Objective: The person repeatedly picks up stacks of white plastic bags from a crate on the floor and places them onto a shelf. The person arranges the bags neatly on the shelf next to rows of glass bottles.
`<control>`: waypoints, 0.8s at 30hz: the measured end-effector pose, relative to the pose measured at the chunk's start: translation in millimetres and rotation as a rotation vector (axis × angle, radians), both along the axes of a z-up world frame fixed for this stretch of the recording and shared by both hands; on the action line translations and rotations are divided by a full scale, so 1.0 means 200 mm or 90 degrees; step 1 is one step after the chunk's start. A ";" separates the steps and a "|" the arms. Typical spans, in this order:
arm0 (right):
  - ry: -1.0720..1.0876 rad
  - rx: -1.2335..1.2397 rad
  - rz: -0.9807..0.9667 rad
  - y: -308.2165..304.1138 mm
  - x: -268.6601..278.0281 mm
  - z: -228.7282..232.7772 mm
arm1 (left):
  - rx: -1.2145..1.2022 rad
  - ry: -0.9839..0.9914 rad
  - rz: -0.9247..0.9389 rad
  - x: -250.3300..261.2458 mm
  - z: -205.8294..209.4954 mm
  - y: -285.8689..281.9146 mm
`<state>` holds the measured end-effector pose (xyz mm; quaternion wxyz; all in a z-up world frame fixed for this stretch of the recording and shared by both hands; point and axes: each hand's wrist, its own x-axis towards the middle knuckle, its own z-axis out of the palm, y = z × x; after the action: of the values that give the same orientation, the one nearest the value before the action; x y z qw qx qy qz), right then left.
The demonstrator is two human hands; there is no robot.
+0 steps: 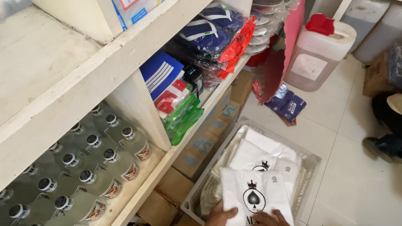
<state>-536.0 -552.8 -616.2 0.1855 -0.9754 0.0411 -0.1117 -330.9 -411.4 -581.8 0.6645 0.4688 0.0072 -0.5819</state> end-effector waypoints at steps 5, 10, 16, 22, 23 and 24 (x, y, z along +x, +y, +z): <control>-0.049 0.153 -0.165 -0.10 -0.05 0.07 | -0.014 -0.016 -0.011 -0.07 -0.17 -0.03; -0.175 0.256 -0.288 -0.21 0.05 0.61 | 0.088 -0.305 -0.152 -0.13 0.05 0.01; -0.123 0.141 -0.105 -0.44 0.12 0.78 | -0.171 -0.640 -0.057 -0.18 0.08 0.19; 0.278 0.545 -0.194 -0.48 0.27 0.65 | 0.098 -0.485 -0.143 0.10 -0.09 0.40; 0.233 0.645 -0.173 -0.47 0.30 0.64 | 0.111 -0.396 -0.063 0.11 -0.11 0.46; 0.186 0.744 -0.151 -0.45 0.34 0.62 | 0.122 -0.305 0.017 0.13 -0.14 0.52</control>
<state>-468.5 -643.0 -491.8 0.6686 -0.7062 0.2289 0.0441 -305.4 -306.4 -609.0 0.6075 0.6540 -0.0892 -0.4418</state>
